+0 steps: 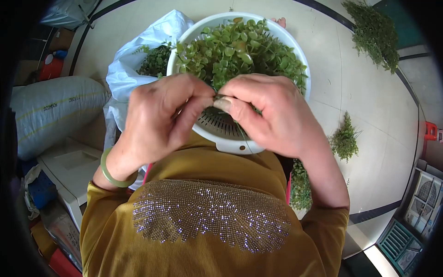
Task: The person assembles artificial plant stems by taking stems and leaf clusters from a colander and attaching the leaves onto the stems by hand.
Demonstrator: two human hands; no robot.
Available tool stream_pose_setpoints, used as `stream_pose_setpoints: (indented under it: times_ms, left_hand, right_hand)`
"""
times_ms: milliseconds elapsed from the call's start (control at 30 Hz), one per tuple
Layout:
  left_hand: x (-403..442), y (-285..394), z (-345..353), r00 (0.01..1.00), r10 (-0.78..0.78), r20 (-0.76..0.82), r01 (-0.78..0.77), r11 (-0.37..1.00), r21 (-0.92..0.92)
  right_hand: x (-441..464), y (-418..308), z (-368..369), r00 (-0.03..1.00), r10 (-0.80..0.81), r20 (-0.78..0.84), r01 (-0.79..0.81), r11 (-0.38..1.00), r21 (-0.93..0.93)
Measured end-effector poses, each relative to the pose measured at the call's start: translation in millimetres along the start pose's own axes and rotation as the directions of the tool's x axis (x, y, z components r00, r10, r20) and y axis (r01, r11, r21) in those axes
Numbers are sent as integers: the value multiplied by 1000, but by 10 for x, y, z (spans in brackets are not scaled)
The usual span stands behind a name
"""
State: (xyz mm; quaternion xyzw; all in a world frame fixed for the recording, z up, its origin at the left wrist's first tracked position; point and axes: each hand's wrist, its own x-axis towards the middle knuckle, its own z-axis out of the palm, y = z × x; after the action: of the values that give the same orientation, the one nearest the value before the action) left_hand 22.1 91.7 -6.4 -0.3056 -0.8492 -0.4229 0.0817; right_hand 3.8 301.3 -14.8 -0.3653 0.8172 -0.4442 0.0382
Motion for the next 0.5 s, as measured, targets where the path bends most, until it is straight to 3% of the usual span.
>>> stream_pose_setpoints:
  times_ms: [67,133,200,267,300,333,400,433,500]
  left_hand:
    - [52,-80,2,955,-295,31,289,902,-320]
    - [60,-265,-93,932,-363,5,279,707,-649]
    - [34,-416,-251,885,-401,236,393,372,-841]
    - [69,-354,-207,867,-436,240,354,201,-913]
    - [89,-310,-171,857,-451,247,329,112,-938]
    - [113,-265,-133,850,-474,230,326,130,-937]
    - [131,-203,-87,829,-527,188,316,164,-934]
    - [97,-226,-109,840,-500,212,331,162,-930]
    - [55,-344,-179,859,-451,244,324,108,-940]
  right_hand:
    - [28,35,-132,994,103,-24,-91,949,303]
    - [-8,180,-404,911,293,-289,-166,904,394]
    - [58,354,-442,881,114,-458,-149,988,-40]
    - [140,342,-305,919,220,-326,-358,812,-462]
    - [207,328,-203,955,129,-266,-274,725,-632]
    - [237,381,-113,969,27,-247,-194,706,-681]
    - [238,299,-67,987,94,-131,-158,733,-662]
    - [195,371,-37,981,-44,-186,-86,768,-635]
    - [110,280,-108,941,60,-334,-187,912,-364]
